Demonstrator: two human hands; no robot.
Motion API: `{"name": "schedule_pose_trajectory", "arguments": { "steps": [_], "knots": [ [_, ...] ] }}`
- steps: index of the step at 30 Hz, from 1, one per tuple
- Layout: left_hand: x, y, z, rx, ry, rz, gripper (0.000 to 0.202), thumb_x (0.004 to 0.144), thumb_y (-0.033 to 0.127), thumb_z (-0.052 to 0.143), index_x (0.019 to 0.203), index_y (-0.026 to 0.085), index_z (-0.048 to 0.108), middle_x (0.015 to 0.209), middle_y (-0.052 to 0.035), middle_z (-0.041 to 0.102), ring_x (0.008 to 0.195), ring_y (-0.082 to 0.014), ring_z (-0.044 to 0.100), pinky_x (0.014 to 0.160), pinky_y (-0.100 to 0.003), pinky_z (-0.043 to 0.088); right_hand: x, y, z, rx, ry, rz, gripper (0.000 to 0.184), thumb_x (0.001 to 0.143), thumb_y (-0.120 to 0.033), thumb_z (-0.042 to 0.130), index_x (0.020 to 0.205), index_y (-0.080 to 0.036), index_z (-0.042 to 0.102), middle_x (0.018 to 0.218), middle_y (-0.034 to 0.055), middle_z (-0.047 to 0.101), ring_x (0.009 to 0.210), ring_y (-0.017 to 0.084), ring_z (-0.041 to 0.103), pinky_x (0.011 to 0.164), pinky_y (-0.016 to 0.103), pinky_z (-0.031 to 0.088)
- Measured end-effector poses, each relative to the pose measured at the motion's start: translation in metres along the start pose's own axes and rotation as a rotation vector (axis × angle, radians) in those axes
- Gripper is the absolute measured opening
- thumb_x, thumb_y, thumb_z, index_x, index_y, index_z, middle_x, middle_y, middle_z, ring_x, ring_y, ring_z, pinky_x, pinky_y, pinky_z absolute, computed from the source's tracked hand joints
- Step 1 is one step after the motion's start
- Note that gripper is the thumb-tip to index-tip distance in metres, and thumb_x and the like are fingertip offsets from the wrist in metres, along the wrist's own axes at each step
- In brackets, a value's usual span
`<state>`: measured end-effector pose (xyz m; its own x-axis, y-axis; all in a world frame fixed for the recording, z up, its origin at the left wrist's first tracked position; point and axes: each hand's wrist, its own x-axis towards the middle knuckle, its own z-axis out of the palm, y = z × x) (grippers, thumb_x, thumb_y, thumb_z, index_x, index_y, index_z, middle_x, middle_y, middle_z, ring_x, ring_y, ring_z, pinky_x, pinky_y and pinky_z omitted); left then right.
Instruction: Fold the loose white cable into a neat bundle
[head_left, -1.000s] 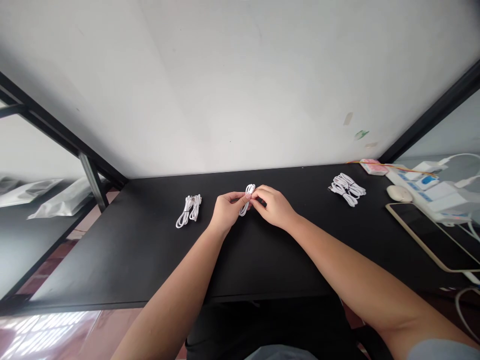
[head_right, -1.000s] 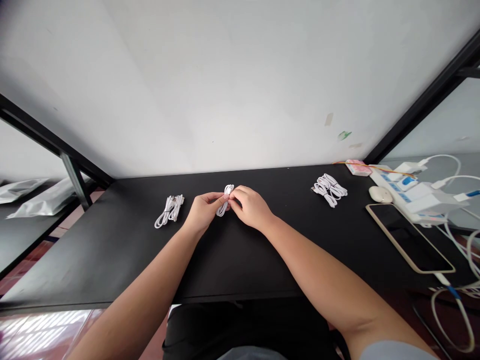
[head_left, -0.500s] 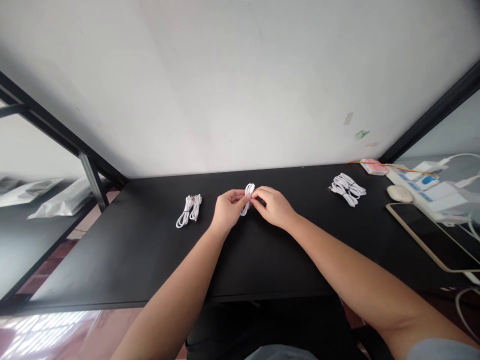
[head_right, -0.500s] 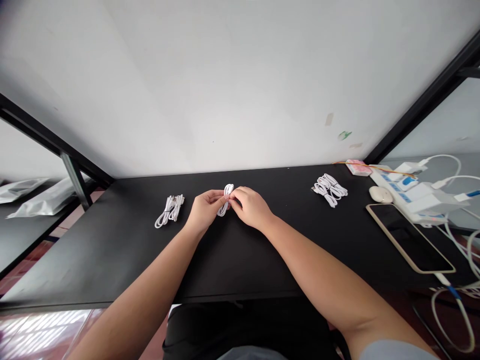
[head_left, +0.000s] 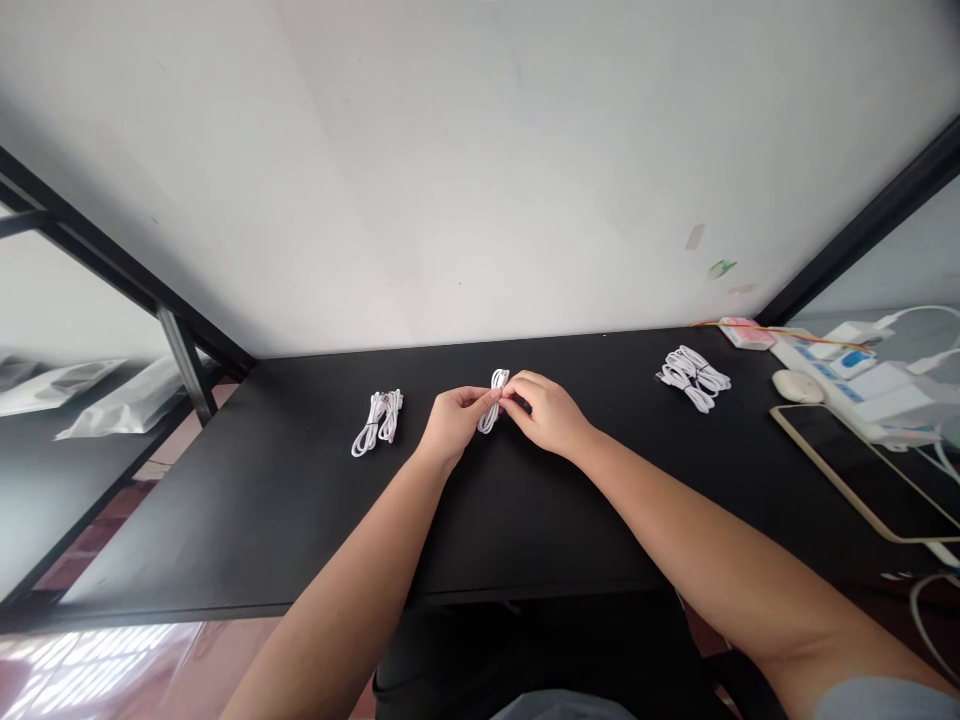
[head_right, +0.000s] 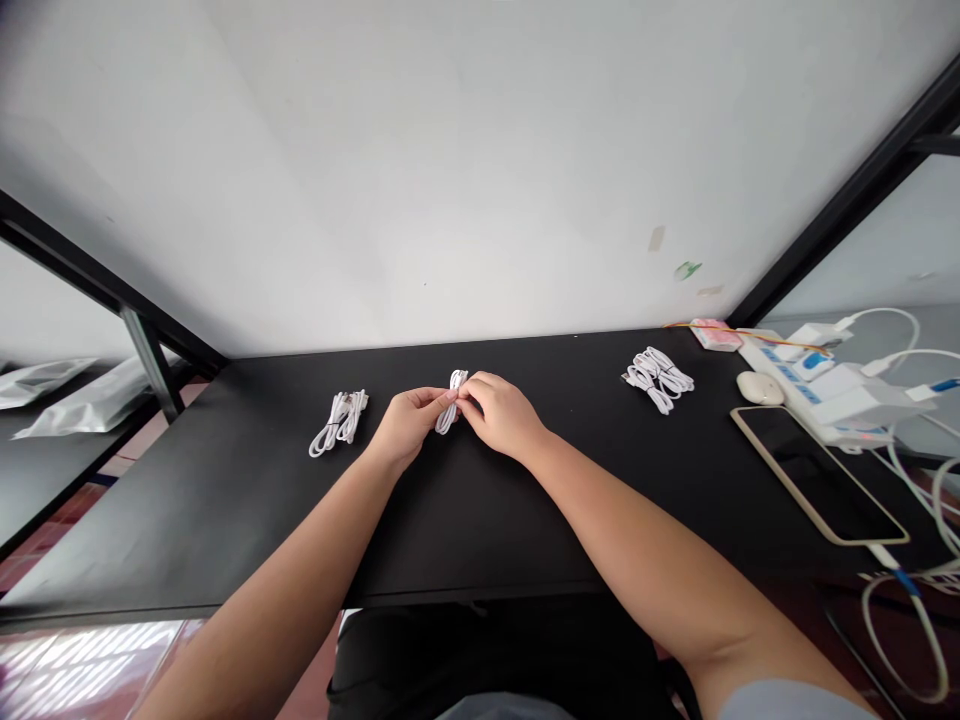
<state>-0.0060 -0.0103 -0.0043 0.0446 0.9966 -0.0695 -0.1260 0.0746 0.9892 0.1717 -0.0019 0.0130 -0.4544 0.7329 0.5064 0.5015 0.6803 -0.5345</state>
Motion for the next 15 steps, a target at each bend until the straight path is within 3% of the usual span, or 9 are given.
{"name": "schedule_pose_trajectory", "arguments": {
  "steps": [4, 9, 15],
  "knots": [
    [0.0011, 0.0004, -0.002, -0.069, -0.071, -0.076, 0.039, 0.071, 0.047, 0.085, 0.088, 0.012, 0.079, 0.074, -0.0085, 0.074, 0.066, -0.0152, 0.065, 0.064, -0.028, 0.049, 0.0006, -0.0011, -0.0016, 0.016, -0.011, 0.006, 0.011, 0.095, -0.017, 0.057, 0.086, -0.021, 0.063, 0.093, 0.0053, 0.064, 0.082, 0.018, 0.061, 0.072, 0.032, 0.048],
    [0.002, 0.0001, -0.0047, -0.101, -0.115, -0.136, 0.04, 0.071, 0.045, 0.086, 0.093, 0.012, 0.079, 0.079, -0.0097, 0.075, 0.071, -0.0161, 0.068, 0.067, -0.028, 0.052, 0.0003, -0.0019, -0.0022, 0.027, -0.025, 0.011, 0.01, 0.093, -0.017, 0.058, 0.087, -0.021, 0.064, 0.093, 0.0053, 0.066, 0.083, 0.019, 0.062, 0.073, 0.032, 0.049],
    [0.0011, 0.0004, -0.0015, -0.118, -0.061, -0.126, 0.043, 0.066, 0.045, 0.089, 0.091, 0.011, 0.078, 0.076, -0.0088, 0.074, 0.067, -0.0151, 0.066, 0.064, -0.027, 0.051, -0.0004, -0.0016, -0.0016, 0.018, -0.038, 0.034, 0.006, 0.089, -0.016, 0.062, 0.088, -0.021, 0.063, 0.094, 0.0044, 0.067, 0.084, 0.019, 0.063, 0.074, 0.033, 0.049]
  ]
}}
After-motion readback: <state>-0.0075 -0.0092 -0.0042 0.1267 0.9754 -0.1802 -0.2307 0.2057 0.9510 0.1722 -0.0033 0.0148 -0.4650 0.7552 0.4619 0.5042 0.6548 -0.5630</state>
